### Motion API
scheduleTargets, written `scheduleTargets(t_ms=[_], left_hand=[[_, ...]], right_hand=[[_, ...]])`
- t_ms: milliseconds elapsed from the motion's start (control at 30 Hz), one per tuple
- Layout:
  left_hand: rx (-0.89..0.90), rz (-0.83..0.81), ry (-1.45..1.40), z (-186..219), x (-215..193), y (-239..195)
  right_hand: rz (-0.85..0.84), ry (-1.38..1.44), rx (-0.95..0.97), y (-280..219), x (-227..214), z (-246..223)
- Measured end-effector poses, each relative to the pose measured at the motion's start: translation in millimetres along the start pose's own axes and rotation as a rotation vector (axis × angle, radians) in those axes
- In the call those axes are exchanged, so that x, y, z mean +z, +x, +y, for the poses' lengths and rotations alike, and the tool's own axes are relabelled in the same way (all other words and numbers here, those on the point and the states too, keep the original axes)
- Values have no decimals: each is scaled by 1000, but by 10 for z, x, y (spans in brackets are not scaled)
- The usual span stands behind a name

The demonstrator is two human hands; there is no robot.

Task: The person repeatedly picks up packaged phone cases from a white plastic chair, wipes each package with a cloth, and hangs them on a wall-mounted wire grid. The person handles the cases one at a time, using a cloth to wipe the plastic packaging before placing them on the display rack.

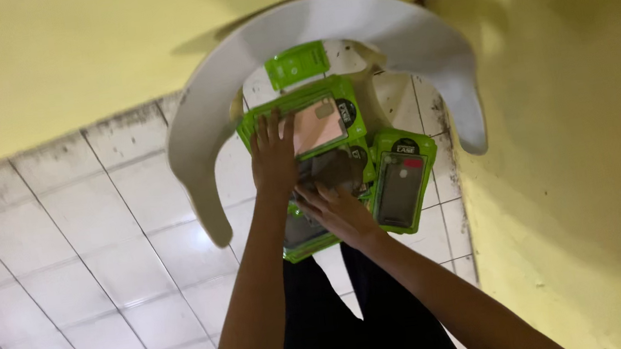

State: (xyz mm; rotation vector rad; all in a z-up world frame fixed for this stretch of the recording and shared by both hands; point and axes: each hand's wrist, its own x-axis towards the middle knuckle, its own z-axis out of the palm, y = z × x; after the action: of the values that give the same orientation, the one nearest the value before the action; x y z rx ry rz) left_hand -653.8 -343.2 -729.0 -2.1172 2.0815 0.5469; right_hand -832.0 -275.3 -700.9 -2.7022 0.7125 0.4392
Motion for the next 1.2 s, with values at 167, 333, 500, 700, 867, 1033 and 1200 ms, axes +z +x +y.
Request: scheduleTargets(t_ms=[167,333,500,700,867,1033,1200], left_hand=[[-62,138,41,99,-79,-4],[-223,93,-295,141,-625,-266],[-382,90,-1019,196,-1132,-1035],[-462,288,-2393,448,-1185,-2439],[-230,95,-2744,899,-1293,-3408],[-84,104,-2504,1210,-1650,-4077],[-146,115,-2621,1173,-1895,-4584]], right_hand=[[66,24,-64,97,87,271],[44,22,-126,130,78,290],[94,22,-113,4,-404,171],[432,446,256,-724,-1660,-101],[634,938,248,-1620,-2721,-781],[777,679,-163,-1992,-3204,-1750],[929,396,-229,-2031,-3253,-2293]])
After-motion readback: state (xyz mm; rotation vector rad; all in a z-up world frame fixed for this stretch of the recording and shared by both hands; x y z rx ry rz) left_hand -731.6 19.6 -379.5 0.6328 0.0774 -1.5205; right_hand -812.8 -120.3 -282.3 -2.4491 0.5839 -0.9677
